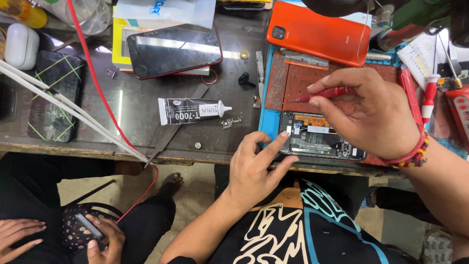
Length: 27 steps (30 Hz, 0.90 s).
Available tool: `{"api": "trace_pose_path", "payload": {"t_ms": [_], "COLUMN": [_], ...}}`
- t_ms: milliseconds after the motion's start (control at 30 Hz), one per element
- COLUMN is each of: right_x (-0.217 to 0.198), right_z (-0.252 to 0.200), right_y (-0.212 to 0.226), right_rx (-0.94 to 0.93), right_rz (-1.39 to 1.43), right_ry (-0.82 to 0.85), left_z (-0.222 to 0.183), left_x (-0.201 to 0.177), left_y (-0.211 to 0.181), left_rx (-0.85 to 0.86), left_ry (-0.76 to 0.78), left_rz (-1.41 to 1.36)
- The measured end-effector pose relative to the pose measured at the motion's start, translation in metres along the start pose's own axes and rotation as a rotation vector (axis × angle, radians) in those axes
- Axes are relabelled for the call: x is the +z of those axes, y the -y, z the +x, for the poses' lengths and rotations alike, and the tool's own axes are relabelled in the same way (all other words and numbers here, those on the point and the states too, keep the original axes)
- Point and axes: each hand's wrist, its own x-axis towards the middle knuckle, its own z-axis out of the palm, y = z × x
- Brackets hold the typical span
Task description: The person disassembles a mobile phone using a screwdriver, removes internal components, and applies adhesive to the frame.
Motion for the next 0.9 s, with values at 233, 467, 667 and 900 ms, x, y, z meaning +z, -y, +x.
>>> {"api": "trace_pose_path", "payload": {"t_ms": [233,467,667,900], "right_x": [0.009,0.005,0.006,0.012], "right_z": [0.005,0.011,0.003,0.003], "right_y": [0.005,0.010,0.001,-0.005], "right_rx": [0.041,-0.311,-0.132,-0.082], "right_rz": [-0.072,-0.237,-0.105,-0.099], "right_ry": [0.049,0.059,0.008,-0.010], "left_z": [0.001,0.000,0.001,0.001], "left_x": [0.000,-0.001,-0.002,-0.003], "left_y": [-0.001,-0.001,-0.001,-0.001], "left_rx": [0.009,0.011,-0.001,-0.015], "left_ry": [-0.017,-0.019,-0.008,-0.010], "left_rz": [0.006,-0.012,-0.022,-0.054]}}
